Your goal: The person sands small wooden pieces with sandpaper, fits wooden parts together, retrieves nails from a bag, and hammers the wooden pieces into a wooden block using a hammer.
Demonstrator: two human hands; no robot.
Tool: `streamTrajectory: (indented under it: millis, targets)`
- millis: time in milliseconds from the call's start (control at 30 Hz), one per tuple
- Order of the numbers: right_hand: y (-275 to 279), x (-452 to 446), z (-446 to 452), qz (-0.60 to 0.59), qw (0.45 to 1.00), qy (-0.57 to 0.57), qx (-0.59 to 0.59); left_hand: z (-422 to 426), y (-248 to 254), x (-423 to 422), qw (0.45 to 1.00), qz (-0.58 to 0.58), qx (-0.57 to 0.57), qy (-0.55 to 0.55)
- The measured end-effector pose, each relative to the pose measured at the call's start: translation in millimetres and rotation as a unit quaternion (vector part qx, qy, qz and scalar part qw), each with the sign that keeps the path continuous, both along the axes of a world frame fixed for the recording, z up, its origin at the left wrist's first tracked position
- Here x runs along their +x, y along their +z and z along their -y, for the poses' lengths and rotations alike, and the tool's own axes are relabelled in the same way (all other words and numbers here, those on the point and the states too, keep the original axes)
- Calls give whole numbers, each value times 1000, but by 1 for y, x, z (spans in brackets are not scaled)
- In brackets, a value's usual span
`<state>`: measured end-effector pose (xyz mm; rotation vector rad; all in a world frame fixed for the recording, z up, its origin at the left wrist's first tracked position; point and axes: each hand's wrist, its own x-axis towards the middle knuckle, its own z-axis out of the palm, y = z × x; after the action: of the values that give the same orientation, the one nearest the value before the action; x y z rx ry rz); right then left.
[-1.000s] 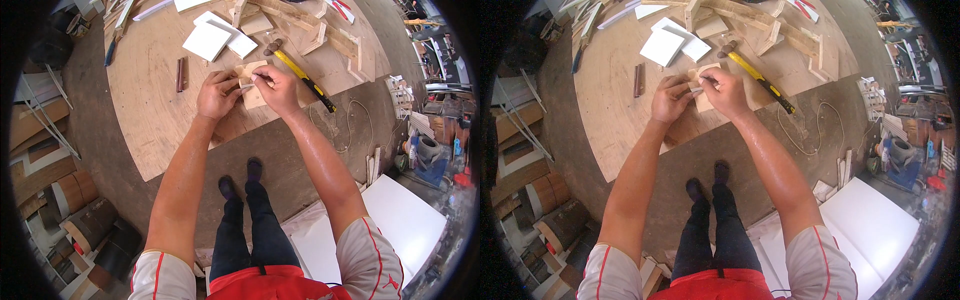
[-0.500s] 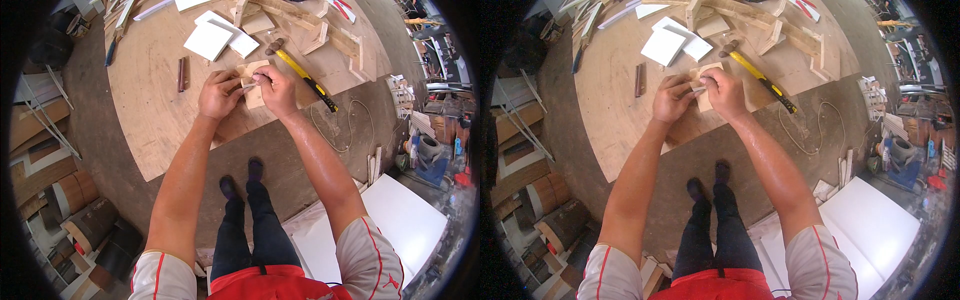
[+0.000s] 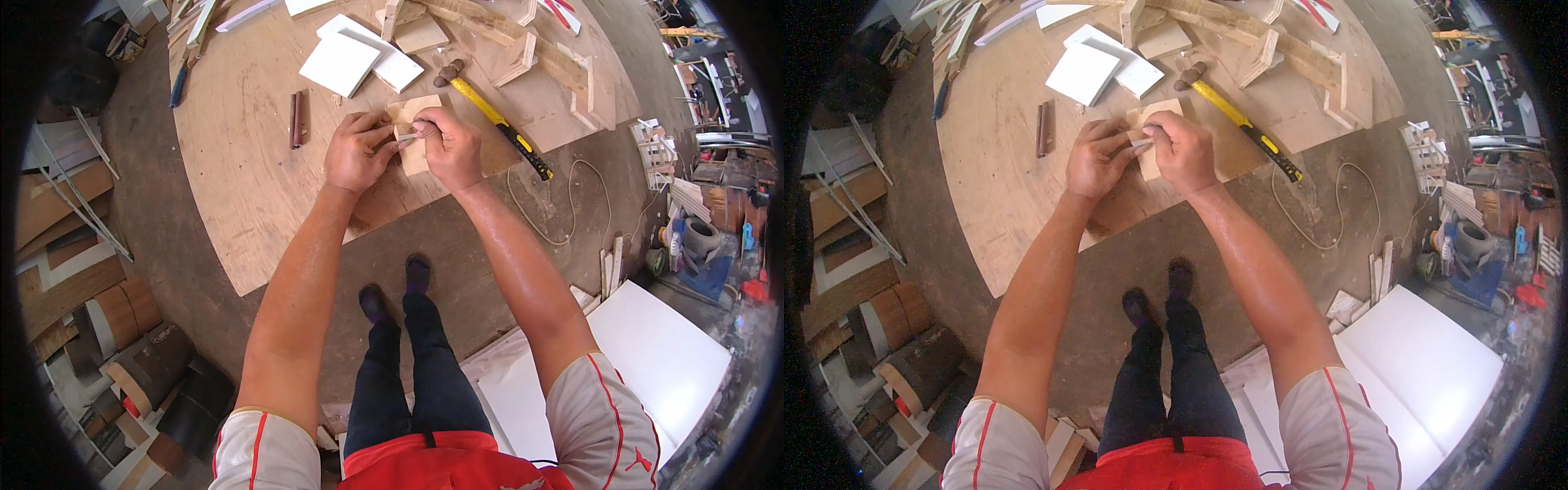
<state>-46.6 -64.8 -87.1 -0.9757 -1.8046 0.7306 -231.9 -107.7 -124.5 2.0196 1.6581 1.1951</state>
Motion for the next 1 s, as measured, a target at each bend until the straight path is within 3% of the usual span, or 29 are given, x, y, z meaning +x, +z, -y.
streamTrajectory:
  millis: [1000]
  targets:
    - [-7, 0, 1, 41, 997, 15, 65, -1, 1, 1, 1000, -7, -1, -2]
